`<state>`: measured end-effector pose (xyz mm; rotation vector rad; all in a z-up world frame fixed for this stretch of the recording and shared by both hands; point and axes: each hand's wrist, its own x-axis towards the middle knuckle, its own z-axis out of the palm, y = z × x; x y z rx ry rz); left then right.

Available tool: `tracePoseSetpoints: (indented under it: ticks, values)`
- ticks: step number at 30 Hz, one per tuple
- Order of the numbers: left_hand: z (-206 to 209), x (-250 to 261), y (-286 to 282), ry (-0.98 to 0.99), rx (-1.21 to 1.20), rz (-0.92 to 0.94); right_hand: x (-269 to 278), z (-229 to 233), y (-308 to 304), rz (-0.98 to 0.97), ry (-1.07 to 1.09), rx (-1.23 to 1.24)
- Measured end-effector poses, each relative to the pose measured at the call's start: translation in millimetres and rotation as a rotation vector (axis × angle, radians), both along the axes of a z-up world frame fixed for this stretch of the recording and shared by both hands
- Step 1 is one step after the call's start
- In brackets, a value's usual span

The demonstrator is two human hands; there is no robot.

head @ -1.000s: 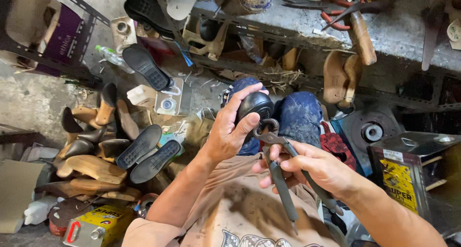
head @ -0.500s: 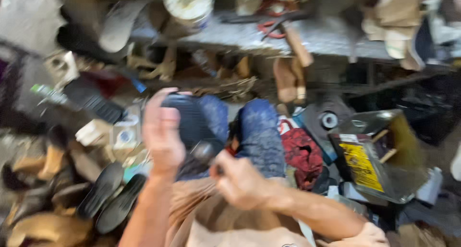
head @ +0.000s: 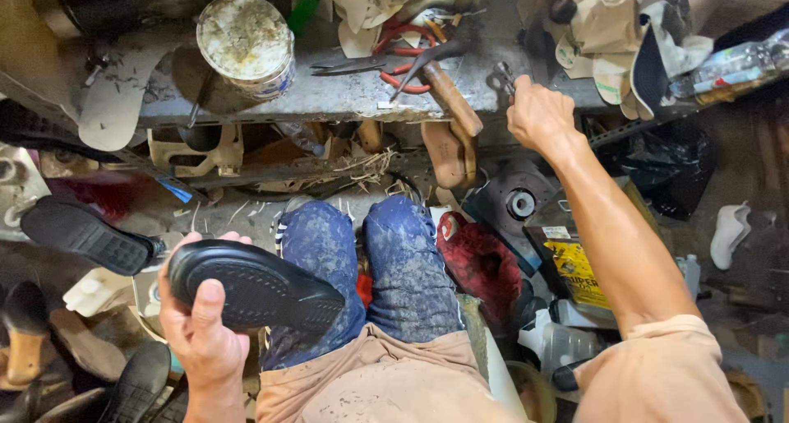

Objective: The person repairs a black shoe by scraping the sole with a knife, hammering the heel with a hammer, and applying glue with a small stick. They also handle a second shoe and place the first shoe on a shelf before returning to work on the second shoe.

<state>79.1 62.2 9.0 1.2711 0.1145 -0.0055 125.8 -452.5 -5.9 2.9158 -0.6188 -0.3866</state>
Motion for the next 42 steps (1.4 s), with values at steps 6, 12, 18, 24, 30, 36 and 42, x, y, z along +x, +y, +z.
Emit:
tracePoseSetpoints:
  ticks: [6,12,18,24,30,36,42]
  values:
    - [-8,-7,-2,0.074,-0.158,-0.060,14,5,-22,-0.111,0.102,-0.038]
    - [-10,-5,-7,0.060,-0.105,-0.115,8,-30,-83,0.007,-0.291,-0.087]
    - [15,7,-23,0.040,-0.011,-0.212,17,-31,26,0.413,-0.677,0.083]
    - [52,8,-66,-0.035,0.622,-0.752,21,-57,79,0.405,-0.635,0.213]
    - [-30,-28,-106,-0.450,0.896,-0.925,22,-57,63,0.244,-0.631,0.315]
    - [-48,-33,-98,-0.606,1.105,-0.758,-12,11,122,0.389,-0.645,0.265]
    - [-45,-18,-79,-0.320,0.960,-0.781,-146,17,186,0.265,-0.138,0.822]
